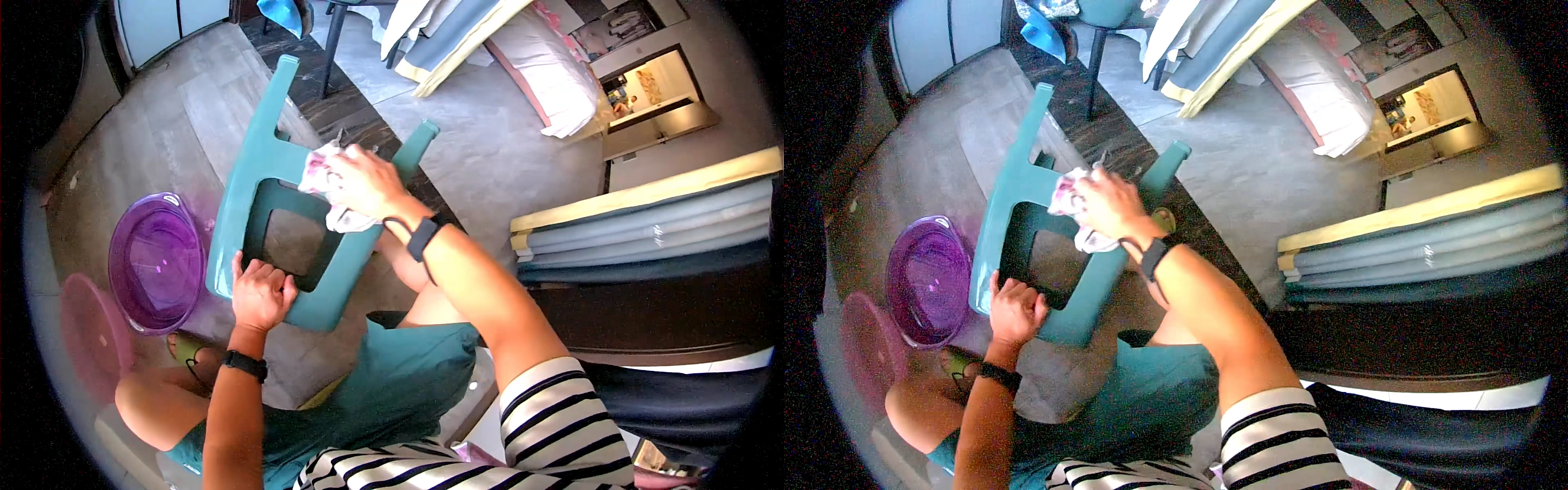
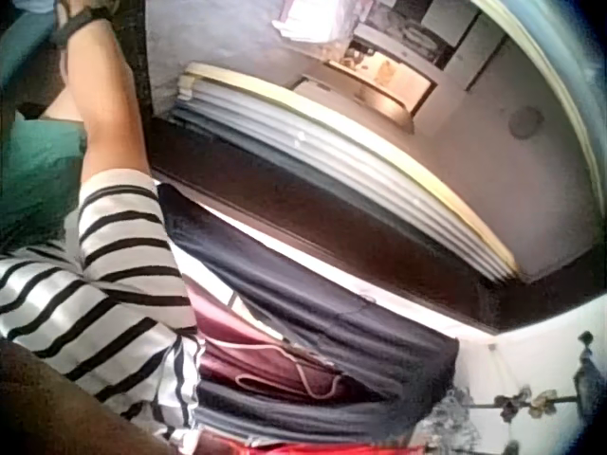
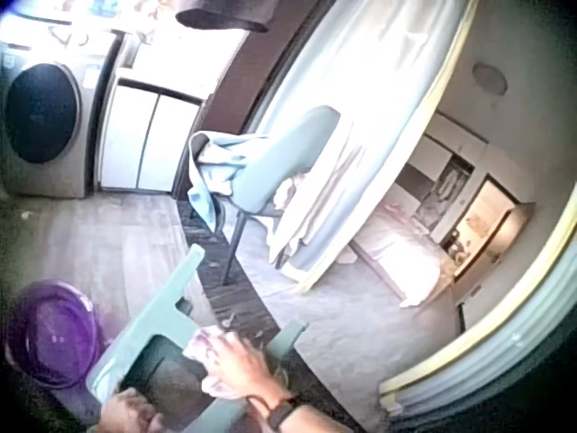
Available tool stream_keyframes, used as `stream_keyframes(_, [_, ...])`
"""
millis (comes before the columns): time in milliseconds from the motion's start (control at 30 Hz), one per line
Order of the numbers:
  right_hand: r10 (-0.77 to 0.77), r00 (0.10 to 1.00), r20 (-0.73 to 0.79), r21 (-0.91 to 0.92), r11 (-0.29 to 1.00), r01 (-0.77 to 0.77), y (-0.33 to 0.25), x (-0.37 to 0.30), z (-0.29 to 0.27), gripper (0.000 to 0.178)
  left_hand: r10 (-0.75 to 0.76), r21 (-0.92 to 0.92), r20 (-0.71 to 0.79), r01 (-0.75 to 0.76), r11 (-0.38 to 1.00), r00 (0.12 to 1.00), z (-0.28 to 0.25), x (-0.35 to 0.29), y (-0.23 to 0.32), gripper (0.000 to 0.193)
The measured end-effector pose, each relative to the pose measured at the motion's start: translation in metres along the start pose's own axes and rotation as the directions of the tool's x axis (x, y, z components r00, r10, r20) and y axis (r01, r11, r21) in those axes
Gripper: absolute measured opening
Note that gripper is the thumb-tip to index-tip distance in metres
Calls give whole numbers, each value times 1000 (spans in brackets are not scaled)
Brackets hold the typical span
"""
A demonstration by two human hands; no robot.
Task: The person wipes a plastic stool with a cloth, rotating it to clean all sides and the underside. They then unscrew the cap from a large plastic bottle and pour liquid into the cap.
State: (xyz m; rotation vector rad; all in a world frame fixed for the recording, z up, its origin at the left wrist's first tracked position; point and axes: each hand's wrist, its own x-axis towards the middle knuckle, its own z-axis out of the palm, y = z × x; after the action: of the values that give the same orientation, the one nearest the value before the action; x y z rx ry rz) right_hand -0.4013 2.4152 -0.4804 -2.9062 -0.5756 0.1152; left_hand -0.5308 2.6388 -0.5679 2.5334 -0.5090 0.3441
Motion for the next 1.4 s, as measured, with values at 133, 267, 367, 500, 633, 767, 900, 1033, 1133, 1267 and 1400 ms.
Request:
stream_keyframes(133, [89,989,-122,-76,992,-98,63,-17,-19,44,-18,-8,-2,18,1000,1000,0,-3,-7,22])
stream_keyframes(267, [252,945,-207,7,967,-256,94,-20,-25,46,2,-33,18,-2,999,1000,-1,-1,-2,21])
stream_keyframes(367, [295,922,-253,80,956,-284,93,-16,-10,45,-15,-21,19,16,1000,1000,-2,-1,-4,21])
stream_keyframes(500, [7,1000,-24,128,992,-4,78,-33,-3,47,-24,-22,25,24,999,999,-5,-5,-10,21])
stream_keyframes(633, [211,969,-130,114,974,-197,115,-13,-19,47,9,-22,28,-9,1000,1000,-4,0,-5,22])
stream_keyframes(767, [364,886,-288,117,931,-345,127,10,-22,43,-10,-36,9,10,999,1000,-3,2,-8,22])
stream_keyframes(900, [141,989,-40,192,973,-131,98,-7,-12,46,-40,-36,67,43,998,997,-8,-3,-16,22])
stream_keyframes(1033, [157,979,-130,113,983,-142,140,-3,-12,44,-7,-26,33,7,1000,999,-4,2,-9,21])
stream_keyframes(1133, [352,911,-216,146,934,-326,134,16,-31,44,-17,-14,14,17,1000,1000,-4,0,-13,21])
stream_keyframes(1267, [157,983,-93,204,970,-135,130,-2,-2,48,-35,-39,47,37,999,998,-7,0,-13,20])
stream_keyframes(1400, [309,947,-89,159,943,-293,140,9,-30,46,-37,-30,65,39,999,997,-6,-3,-9,20])
